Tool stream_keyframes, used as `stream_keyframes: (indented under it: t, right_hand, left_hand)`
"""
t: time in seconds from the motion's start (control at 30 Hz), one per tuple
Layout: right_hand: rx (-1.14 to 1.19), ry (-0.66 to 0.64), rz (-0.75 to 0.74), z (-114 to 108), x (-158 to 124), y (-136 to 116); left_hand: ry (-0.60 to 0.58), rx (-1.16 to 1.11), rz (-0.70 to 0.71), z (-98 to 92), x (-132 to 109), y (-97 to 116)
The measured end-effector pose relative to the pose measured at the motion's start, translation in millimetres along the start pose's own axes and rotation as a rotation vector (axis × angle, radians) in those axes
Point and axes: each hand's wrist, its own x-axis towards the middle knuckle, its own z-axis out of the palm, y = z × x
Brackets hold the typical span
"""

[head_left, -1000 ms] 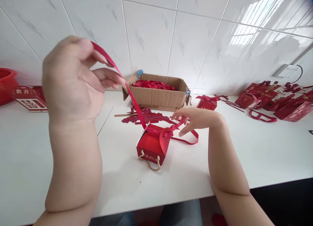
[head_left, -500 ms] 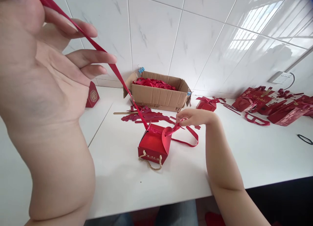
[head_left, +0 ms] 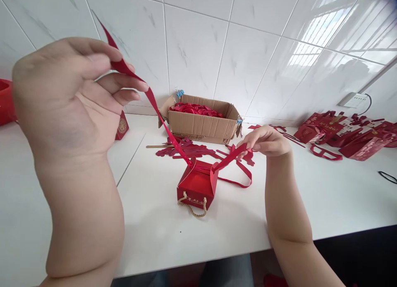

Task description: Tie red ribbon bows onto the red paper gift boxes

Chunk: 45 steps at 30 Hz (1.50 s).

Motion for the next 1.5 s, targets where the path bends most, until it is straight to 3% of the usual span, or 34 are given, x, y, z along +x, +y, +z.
stream_keyframes:
  t: [0.1,0.23,0.4,0.57,0.73,0.97,1.07,1.2,1.33,1.5]
  right_hand:
    - [0.017,0.085,-0.055,4.3,3.7,5.6]
    - [0.024,0.157,-0.119,10.6,9.6,11.1]
    - [-0.05,0.354,-0.156,19.2,16.0,9.6]
    - [-0.146,0.5,-0.172,22.1,18.4,-1.1]
    - [-0.177,0.644,-0.238,24.1,15.5,-11.6]
    - [-0.288,0.864,-0.206,40.5,11.2,-36.5]
    - [-0.281,0.856,-0.18,43.9,12.3,-49.2]
    - [-0.22,0.795,-0.172,45.8,17.5,-64.8]
    - [-0.164,0.767,-0.183,51.0,23.6,-76.3]
    - [-0.078,0.714,-0.23,56.9,27.8,-81.1]
  left_hand:
    - [-0.133,-0.005,-0.002,0.6,-2.2,-3.2]
    - [-0.123,0.024,0.022,4.6,-6.3,-4.4]
    - [-0.221,0.016,-0.04,9.1,-8.2,-6.6]
    - [-0.286,-0.003,0.023,8.6,-7.2,-13.7]
    - [-0.347,0.173,-0.092,9.7,-11.3,-6.3]
    - [-0.233,-0.056,-0.078,18.3,-9.0,-11.8]
    - [-0.201,-0.098,-0.163,27.4,-4.9,-20.7]
    - [-0.252,-0.088,-0.235,46.4,2.7,-25.6]
    - [-0.301,0.016,-0.277,62.0,6.6,-17.2]
    - [-0.316,0.071,-0.293,68.3,4.4,-4.4]
